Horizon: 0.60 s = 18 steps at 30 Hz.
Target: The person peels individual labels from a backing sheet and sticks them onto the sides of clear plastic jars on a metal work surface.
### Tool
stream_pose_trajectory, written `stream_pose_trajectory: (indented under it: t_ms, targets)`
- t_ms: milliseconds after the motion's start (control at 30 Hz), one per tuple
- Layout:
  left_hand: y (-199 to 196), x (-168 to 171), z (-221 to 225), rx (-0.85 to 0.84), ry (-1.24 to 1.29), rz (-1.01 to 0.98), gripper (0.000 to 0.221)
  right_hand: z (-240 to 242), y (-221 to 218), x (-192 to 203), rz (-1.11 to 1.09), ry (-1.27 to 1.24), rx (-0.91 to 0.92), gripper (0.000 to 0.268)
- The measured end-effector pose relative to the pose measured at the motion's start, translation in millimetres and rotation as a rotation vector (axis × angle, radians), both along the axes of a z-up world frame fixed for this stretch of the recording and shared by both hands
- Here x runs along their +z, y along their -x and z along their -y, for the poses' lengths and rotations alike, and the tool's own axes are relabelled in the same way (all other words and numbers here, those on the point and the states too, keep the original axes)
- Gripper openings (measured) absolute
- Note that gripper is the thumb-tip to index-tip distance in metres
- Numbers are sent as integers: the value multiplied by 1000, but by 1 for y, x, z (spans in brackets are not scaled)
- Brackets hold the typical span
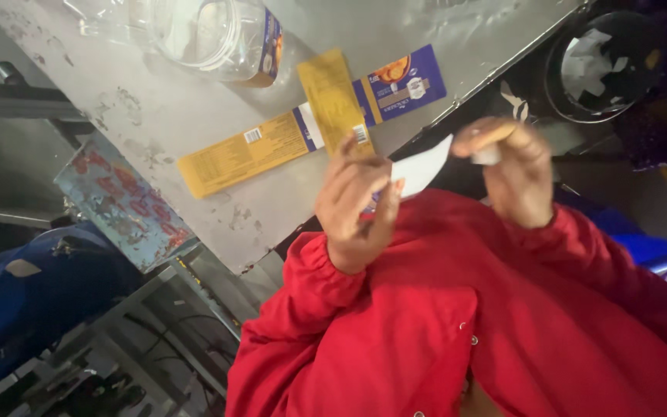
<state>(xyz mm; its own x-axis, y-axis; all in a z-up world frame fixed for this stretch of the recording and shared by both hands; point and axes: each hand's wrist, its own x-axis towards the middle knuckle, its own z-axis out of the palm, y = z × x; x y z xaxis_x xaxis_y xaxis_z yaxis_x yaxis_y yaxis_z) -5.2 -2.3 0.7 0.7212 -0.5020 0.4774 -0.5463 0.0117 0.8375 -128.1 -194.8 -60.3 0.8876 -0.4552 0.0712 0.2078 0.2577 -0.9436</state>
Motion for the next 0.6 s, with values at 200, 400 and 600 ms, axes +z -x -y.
stream_pose_trajectory:
  t_ms: [200, 400, 600]
  targets:
    - [0, -1, 15, 60, 586, -929, 22, -25, -13, 11, 12, 697, 182, 27]
    - [-10, 32, -2, -137, 85, -281, 45, 13, 0, 24, -705, 659, 294, 16]
    - [-24, 1, -2, -394, -442, 23, 15, -3, -13, 37, -341, 841, 406, 19]
